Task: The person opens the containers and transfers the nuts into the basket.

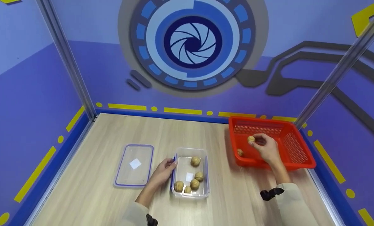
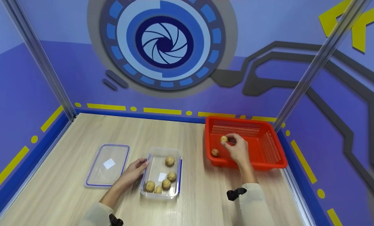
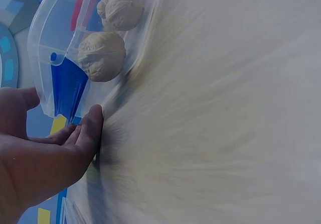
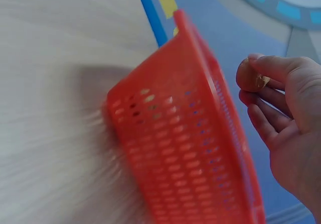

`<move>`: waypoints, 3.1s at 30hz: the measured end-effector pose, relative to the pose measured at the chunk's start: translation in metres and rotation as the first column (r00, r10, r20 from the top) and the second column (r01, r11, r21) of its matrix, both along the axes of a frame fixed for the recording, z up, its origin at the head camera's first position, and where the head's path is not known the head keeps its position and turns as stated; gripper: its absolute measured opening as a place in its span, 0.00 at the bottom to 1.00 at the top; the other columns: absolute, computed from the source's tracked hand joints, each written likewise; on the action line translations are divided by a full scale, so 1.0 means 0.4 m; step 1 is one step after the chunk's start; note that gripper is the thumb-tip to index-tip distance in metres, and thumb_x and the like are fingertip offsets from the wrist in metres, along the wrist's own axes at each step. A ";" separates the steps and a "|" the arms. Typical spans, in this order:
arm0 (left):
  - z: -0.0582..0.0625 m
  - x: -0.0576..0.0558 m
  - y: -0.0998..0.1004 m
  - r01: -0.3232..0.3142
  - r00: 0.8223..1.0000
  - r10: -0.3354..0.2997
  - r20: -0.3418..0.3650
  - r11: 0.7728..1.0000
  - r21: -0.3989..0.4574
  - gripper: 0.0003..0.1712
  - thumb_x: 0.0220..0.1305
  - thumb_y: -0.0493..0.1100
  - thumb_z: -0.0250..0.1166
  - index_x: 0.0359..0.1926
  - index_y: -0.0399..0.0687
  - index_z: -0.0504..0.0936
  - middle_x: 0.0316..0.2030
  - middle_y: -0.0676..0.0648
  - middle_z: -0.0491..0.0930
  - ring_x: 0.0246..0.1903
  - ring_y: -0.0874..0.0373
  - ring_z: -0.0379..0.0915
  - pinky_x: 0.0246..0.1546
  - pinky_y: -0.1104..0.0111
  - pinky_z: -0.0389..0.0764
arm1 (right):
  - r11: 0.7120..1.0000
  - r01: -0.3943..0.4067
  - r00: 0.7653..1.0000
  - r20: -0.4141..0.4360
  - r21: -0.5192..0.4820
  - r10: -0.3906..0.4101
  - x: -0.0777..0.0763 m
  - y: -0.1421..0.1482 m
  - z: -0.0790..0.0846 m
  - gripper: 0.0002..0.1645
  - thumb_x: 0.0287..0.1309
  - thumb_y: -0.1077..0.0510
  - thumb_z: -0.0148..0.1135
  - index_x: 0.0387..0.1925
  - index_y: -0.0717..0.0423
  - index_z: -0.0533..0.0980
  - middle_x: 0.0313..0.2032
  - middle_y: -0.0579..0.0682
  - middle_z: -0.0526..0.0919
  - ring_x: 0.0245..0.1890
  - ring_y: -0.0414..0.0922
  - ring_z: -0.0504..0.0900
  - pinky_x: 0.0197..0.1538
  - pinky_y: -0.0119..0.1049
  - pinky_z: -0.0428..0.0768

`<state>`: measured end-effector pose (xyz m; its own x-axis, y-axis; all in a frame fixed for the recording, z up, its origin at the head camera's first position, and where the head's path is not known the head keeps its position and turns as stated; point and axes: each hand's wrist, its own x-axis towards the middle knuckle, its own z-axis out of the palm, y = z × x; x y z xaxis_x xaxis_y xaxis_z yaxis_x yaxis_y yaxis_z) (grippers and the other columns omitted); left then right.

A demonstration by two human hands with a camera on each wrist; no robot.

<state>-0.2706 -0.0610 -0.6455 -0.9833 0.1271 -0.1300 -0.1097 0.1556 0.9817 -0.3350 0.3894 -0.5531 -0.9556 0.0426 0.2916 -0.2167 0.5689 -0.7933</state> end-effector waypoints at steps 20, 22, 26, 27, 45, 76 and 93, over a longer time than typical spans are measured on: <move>-0.003 0.000 -0.001 0.004 1.000 -0.004 -0.004 1.000 -0.012 0.31 0.74 0.53 0.56 0.65 0.33 0.69 0.57 0.35 0.75 0.57 0.44 0.73 0.58 0.54 0.75 | 0.990 0.048 0.996 0.068 0.133 -0.057 -0.007 0.007 -0.050 0.21 0.55 0.52 0.74 0.49 0.55 0.80 0.44 0.53 0.85 0.43 0.49 0.84 0.41 0.28 0.81; -0.006 0.001 0.000 0.006 1.000 -0.006 0.003 1.000 -0.008 0.31 0.74 0.53 0.56 0.65 0.34 0.68 0.58 0.36 0.75 0.57 0.44 0.73 0.58 0.54 0.75 | 0.989 0.046 0.995 0.076 0.143 -0.058 -0.005 0.007 -0.054 0.21 0.56 0.52 0.74 0.49 0.55 0.80 0.45 0.52 0.85 0.44 0.49 0.83 0.41 0.29 0.81; -0.006 0.001 0.002 0.004 1.000 -0.004 0.004 1.000 0.002 0.30 0.74 0.53 0.56 0.64 0.34 0.69 0.57 0.37 0.75 0.56 0.46 0.73 0.58 0.55 0.75 | 0.988 0.048 0.995 0.079 0.148 -0.060 -0.003 0.010 -0.058 0.22 0.56 0.51 0.74 0.49 0.55 0.79 0.45 0.52 0.85 0.45 0.50 0.83 0.40 0.30 0.81; -0.005 0.001 0.003 0.003 1.000 -0.003 0.002 1.000 0.007 0.29 0.74 0.52 0.56 0.64 0.34 0.69 0.57 0.37 0.76 0.56 0.46 0.73 0.59 0.55 0.75 | 0.988 0.047 0.995 0.076 0.149 -0.059 -0.002 0.010 -0.057 0.22 0.56 0.51 0.74 0.49 0.55 0.79 0.45 0.52 0.85 0.45 0.50 0.83 0.41 0.31 0.82; 0.000 -0.001 0.008 0.000 1.000 0.001 -0.020 0.999 0.047 0.28 0.75 0.50 0.56 0.63 0.32 0.70 0.55 0.36 0.76 0.55 0.44 0.74 0.56 0.55 0.77 | 0.990 0.054 0.998 0.013 0.128 -0.056 -0.001 0.011 -0.049 0.24 0.55 0.54 0.75 0.50 0.60 0.79 0.47 0.60 0.84 0.47 0.58 0.83 0.52 0.55 0.79; -0.003 -0.001 0.003 0.007 1.000 -0.007 0.002 1.000 0.014 0.31 0.74 0.54 0.57 0.64 0.34 0.69 0.56 0.37 0.76 0.55 0.46 0.74 0.56 0.56 0.76 | 0.952 -0.278 0.937 -0.180 0.130 0.299 0.036 -0.409 -0.014 0.22 0.50 0.57 0.78 0.47 0.60 0.82 0.43 0.52 0.85 0.44 0.48 0.83 0.53 0.48 0.81; -0.007 0.000 0.003 0.010 0.999 -0.010 -0.036 1.000 0.000 0.31 0.74 0.53 0.56 0.64 0.32 0.69 0.56 0.35 0.76 0.56 0.44 0.73 0.59 0.53 0.74 | 0.900 -0.410 0.910 0.006 0.150 0.414 0.047 -0.509 -0.096 0.23 0.52 0.57 0.75 0.49 0.60 0.80 0.44 0.59 0.85 0.46 0.53 0.83 0.54 0.50 0.80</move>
